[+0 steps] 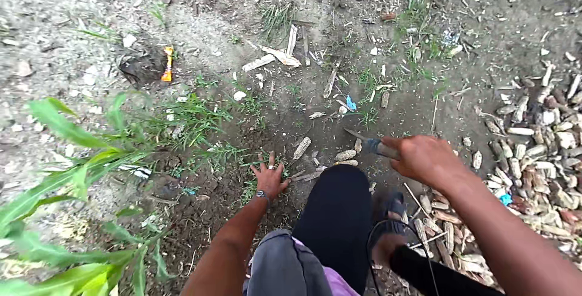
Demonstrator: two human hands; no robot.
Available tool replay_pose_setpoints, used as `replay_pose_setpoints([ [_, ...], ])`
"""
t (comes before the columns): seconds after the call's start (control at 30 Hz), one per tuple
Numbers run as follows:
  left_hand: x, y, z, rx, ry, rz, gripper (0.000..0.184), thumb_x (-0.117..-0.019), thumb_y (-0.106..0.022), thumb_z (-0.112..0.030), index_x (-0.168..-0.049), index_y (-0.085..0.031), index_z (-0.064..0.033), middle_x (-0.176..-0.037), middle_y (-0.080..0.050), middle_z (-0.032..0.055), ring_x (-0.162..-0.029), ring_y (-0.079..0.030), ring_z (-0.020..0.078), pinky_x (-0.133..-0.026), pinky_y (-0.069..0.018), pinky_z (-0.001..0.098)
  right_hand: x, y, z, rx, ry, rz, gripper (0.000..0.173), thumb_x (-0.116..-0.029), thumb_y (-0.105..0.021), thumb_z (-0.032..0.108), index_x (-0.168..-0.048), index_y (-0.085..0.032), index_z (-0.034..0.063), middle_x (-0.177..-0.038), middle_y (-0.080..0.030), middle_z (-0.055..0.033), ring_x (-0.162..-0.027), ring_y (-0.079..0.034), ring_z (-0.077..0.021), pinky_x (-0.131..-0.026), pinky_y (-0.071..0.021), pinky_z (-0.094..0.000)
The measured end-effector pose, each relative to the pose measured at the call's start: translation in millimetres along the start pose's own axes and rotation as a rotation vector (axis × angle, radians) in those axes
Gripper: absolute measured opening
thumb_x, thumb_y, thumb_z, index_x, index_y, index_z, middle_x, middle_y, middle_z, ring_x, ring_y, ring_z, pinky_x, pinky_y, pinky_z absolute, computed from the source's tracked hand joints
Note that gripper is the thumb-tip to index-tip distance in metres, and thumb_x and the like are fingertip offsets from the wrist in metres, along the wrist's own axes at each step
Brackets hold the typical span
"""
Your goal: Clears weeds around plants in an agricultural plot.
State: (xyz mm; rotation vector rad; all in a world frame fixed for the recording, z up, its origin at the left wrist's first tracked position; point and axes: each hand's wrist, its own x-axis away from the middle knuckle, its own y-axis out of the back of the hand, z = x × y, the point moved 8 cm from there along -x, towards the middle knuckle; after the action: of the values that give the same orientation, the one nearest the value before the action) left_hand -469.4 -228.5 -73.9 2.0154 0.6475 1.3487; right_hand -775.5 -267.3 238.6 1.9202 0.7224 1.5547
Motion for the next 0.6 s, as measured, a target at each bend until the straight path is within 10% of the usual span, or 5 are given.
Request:
replay_pose_setpoints([
  [0.2, -0.9, 12.3, 9.8, 0.108, -0.104, 0.023, 0.06, -0.0891, -0.077, -0.034, -0.145, -0.061, -0.0215, -0.173, -0.017, 0.0183, -0.155, -0.006, 0.0577, -0.11, -0.017, 0.0866, -17.3, 36.8, -36.2, -0.055, 0.118, -0.097, 0.043, -0.0885, -0.079, 0.035, -0.13, -0.071, 0.0275, -0.096, -0.073, -0.0187, -0.09, -0.069, -0.0435, -0.074, -0.0511, -0.0681],
  [0.33, 12.4, 30.6, 48.3, 0.226, -0.05, -0.154, 0.05, -0.0831, -0.079, -0.01, -0.132, -0.07, -0.011, -0.157, -0.048, 0.0207, -0.143, -0.041, 0.0528, -0.104, -0.0465, 0.0692, -17.2, 76.8, -57.0, -0.32, 0.264, -0.204, 0.05, -0.0852, -0.084, 0.026, -0.133, -0.07, 0.0217, -0.089, -0.074, -0.0144, -0.069, -0.069, -0.0301, -0.063, -0.0554, -0.058],
  [0.43, 10.9, 43.2, 79.7, 0.393, 0.141, -0.244, 0.054, -0.0873, -0.072, -0.011, -0.14, -0.063, -0.0036, -0.152, -0.049, 0.0269, -0.138, -0.048, 0.0497, -0.108, -0.0471, 0.0621, -34.7, 30.9, -91.3, -0.945, 0.209, -0.089, 0.052, -0.0912, -0.069, 0.012, -0.142, -0.059, 0.0092, -0.085, -0.072, -0.0064, -0.056, -0.063, -0.0126, -0.048, -0.0545, -0.0288],
  [0.6, -11.4, 65.5, 102.4, 0.628, 0.294, -0.19, 0.058, -0.0944, -0.072, -0.026, -0.144, -0.056, -0.0001, -0.131, -0.065, 0.0303, -0.125, -0.062, 0.0456, -0.109, -0.0462, 0.0632, -70.3, -98.4, -117.2, -1.494, 0.147, 0.089, 0.059, -0.0848, -0.067, 0.028, -0.14, -0.058, 0.009, -0.071, -0.068, -0.0029, -0.047, -0.06, -0.011, -0.039, -0.0499, -0.0251],
])
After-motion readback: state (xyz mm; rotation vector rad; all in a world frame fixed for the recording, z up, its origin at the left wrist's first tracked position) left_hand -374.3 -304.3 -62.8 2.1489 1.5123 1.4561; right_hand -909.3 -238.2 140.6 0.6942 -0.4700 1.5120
